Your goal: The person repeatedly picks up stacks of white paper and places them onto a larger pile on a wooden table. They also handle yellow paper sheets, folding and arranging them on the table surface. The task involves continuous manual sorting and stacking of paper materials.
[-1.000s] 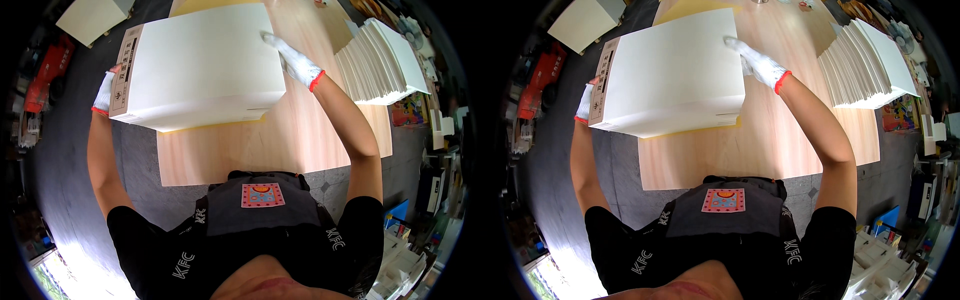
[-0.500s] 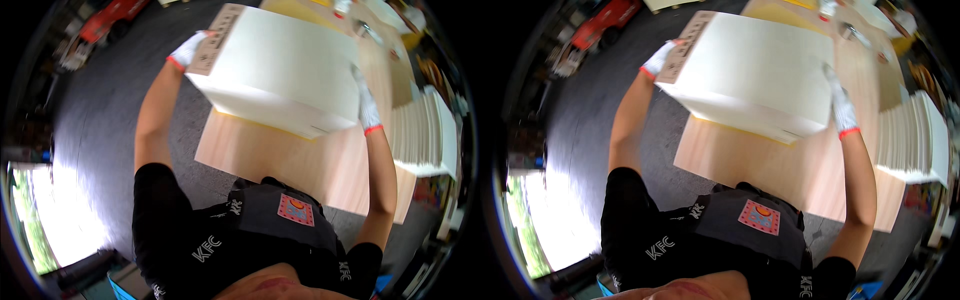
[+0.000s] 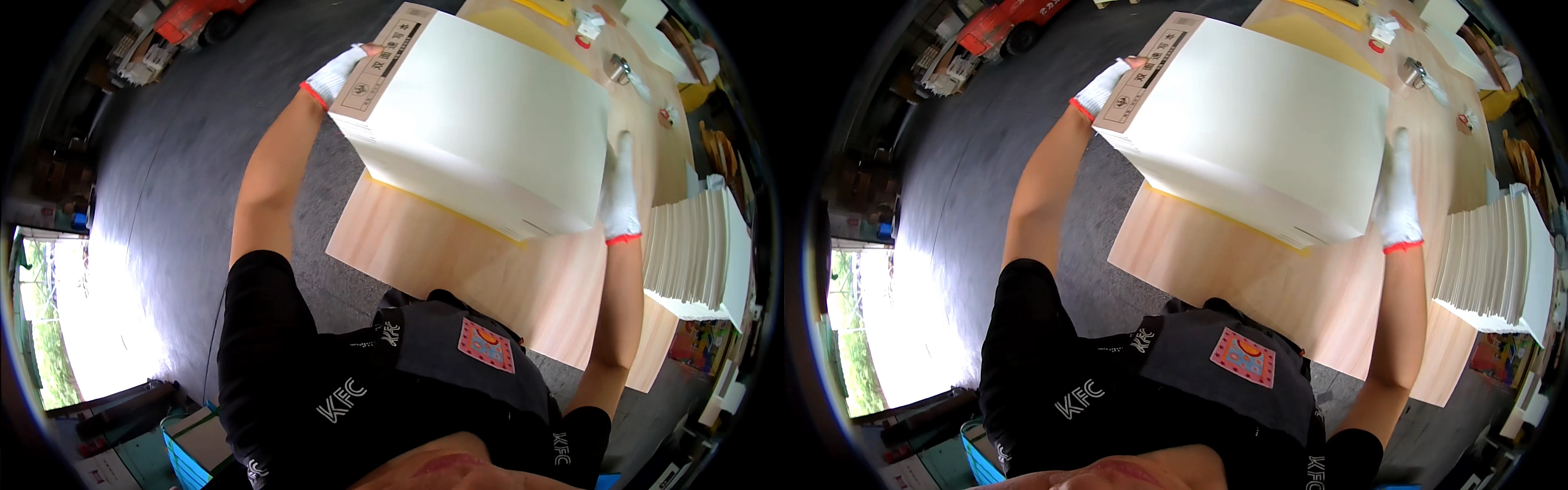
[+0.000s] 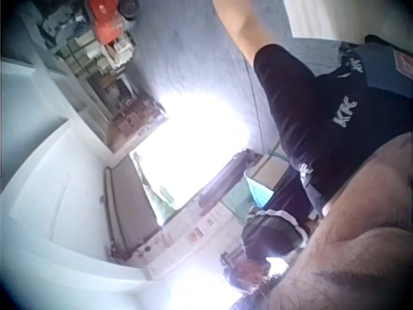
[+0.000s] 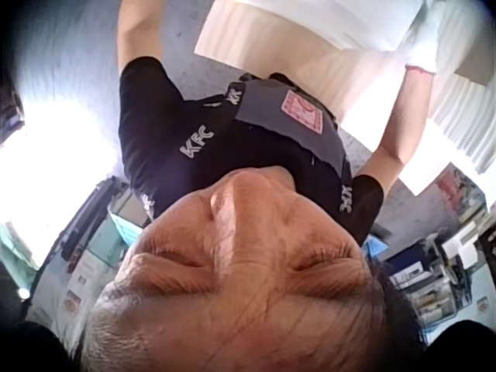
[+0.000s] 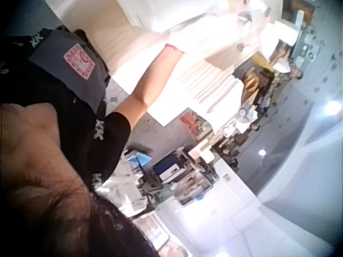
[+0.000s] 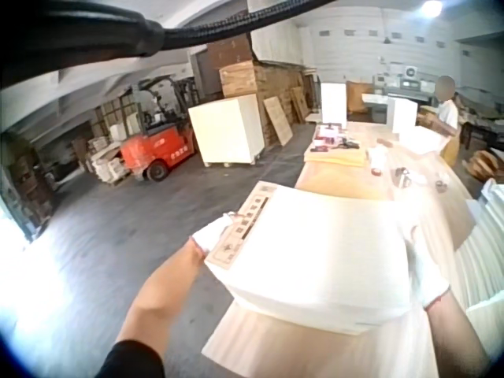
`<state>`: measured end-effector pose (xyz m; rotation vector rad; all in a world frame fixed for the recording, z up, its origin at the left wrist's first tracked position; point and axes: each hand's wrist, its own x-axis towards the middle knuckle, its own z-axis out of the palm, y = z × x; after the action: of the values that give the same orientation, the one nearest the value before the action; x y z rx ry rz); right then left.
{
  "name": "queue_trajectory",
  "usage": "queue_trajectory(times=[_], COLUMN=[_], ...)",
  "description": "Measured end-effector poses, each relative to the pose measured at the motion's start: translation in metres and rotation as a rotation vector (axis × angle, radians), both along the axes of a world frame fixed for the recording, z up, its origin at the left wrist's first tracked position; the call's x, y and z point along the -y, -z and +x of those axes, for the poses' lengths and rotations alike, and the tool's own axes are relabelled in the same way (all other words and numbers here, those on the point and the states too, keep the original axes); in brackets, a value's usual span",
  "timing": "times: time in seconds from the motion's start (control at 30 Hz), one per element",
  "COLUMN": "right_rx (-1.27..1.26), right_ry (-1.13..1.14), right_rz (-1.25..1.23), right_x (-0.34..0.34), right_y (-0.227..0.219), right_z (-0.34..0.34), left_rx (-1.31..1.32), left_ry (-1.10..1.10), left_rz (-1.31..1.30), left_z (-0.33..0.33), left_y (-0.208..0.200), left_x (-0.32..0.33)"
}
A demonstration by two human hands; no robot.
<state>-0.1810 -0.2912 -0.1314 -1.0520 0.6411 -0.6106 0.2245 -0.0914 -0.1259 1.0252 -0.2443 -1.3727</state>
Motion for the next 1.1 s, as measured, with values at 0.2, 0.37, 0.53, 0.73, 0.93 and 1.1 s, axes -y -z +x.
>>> queue_trajectory(times=[0.2, 0.37, 0.53, 0.73, 0.93, 1.1], right_rx=[-0.049, 0.029, -0.220, -0.147, -0.496, -0.676], right_ry=[0.055, -0.039, 0.019, 0.176, 0.303, 0.779], right_rz=[0.018, 0.074, -0.324, -0.250, -1.024, -1.438], right_x=[-0.024, -0.012, -0.027, -0.014, -0.009, 0.091], right_y=[-0.016, -0.006, -0.014, -0.002, -0.100, -0.143], right_z=[0.019, -0.001, 0.008, 0.016, -0.139, -0.379], left_rx=[0.381, 0.213, 0.415, 0.686, 2.286, 1.432], left_ry=[0.215, 0.378, 0.381, 0.541, -0.180, -0.079], left_rz=[0.188, 0.236, 0.107, 0.120, 0.008, -0.610], left_z=[0.046, 0.043, 0.068, 0.123, -0.025, -0.329], left_y=[-0.002, -0.021, -0.004, 0.007, -0.107, -0.140], left_x=[0.005, 0.018, 0.002, 0.011, 0.039, 0.054])
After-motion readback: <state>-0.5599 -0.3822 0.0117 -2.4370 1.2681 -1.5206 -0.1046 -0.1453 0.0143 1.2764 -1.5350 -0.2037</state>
